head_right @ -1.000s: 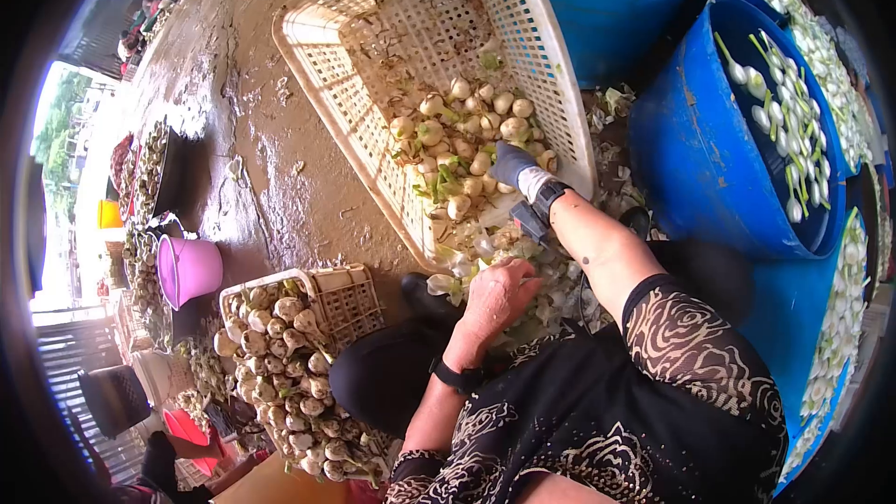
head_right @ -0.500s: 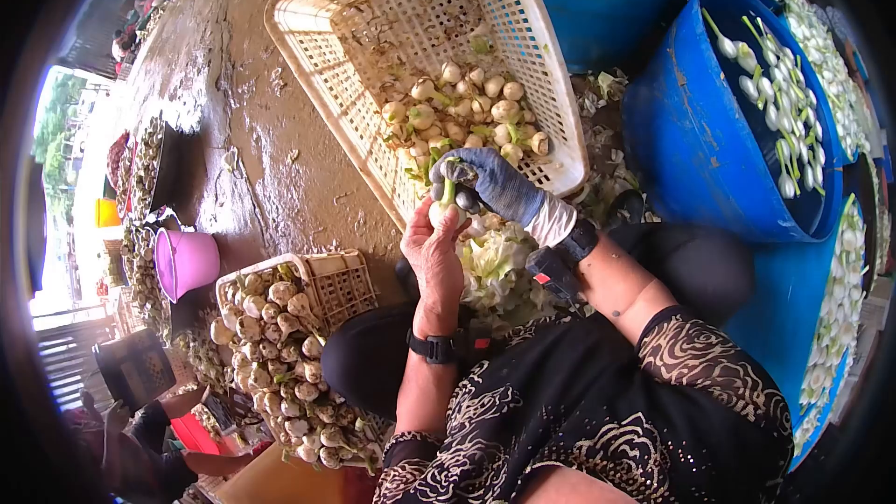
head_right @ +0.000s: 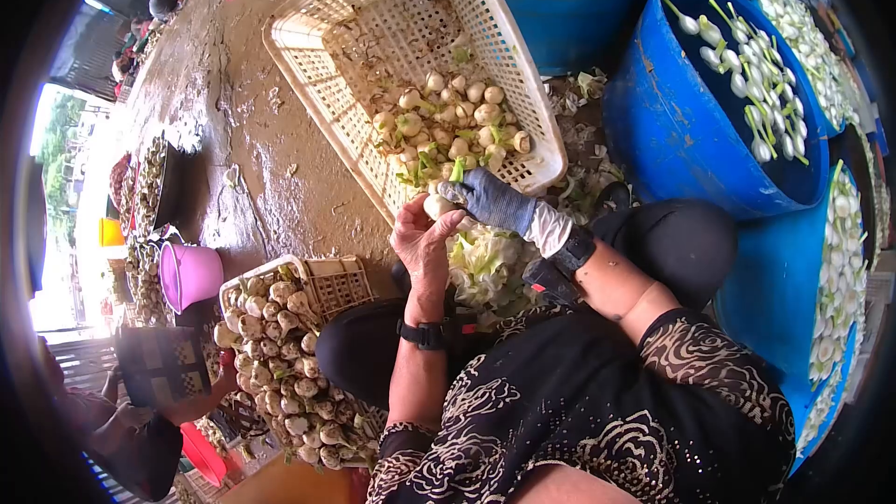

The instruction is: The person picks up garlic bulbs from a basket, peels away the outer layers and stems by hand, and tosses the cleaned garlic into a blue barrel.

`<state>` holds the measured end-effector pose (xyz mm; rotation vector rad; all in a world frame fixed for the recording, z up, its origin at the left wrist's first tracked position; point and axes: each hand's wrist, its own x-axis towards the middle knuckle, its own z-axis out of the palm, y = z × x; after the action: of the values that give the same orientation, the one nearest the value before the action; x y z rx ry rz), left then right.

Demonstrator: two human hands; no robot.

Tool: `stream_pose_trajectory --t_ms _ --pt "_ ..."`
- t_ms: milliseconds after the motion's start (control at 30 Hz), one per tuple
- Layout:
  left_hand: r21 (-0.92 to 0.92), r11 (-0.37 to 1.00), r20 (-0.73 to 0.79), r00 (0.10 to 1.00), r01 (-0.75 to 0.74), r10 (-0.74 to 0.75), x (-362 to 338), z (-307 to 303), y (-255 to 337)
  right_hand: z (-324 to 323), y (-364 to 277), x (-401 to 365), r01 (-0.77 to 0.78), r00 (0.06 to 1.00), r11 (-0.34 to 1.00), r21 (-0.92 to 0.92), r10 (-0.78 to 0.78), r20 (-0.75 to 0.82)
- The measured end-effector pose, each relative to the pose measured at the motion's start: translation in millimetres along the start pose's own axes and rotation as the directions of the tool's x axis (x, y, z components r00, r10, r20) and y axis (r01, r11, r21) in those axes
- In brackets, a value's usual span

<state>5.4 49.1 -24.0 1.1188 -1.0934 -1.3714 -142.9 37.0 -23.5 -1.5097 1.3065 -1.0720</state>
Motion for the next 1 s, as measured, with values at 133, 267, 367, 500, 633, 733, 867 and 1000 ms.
stream_pose_trajectory --t_ms 133,267,367,500,633,733,867,1000 --pt "-0.271 0.951 0.064 0.989 0.148 -0.135 2 -5 12 -7 19 -8 0.102 0.993 0.977 -0.187 -0.089 0.079" --pt "-0.524 0.778 0.212 0.938 0.347 -0.275 8 -16 16 -15 4 -13 0.141 0.98 0.989 -0.032 -0.135 0.149" --pt "-0.547 0.763 0.203 0.939 0.345 -0.279 4 -8 22 -20 -1 -15 0.186 0.973 0.942 -0.28 -0.136 0.187" --pt "-0.436 0.865 0.102 0.969 0.248 -0.226 5 -2 15 -8 10 -11 0.072 0.997 0.972 0.222 -0.07 -0.016" --pt "-0.306 0.951 0.083 0.996 0.051 -0.026 0 6 4 -6 0 -9 -0.192 0.977 0.944 0.268 0.21 -0.04" --pt "-0.222 0.971 0.107 0.988 -0.088 0.114 -4 9 -3 15 3 -9 -0.009 0.964 0.967 0.256 0.077 -0.256" --pt "-0.24 0.971 0.087 0.996 -0.007 0.028 -2 2 1 10 21 -14 -0.031 0.984 0.995 0.097 0.048 -0.173" --pt "-0.246 0.958 0.069 0.988 0.15 -0.137 0 0 16 4 20 -21 0.106 0.989 0.988 -0.116 -0.117 -0.089"
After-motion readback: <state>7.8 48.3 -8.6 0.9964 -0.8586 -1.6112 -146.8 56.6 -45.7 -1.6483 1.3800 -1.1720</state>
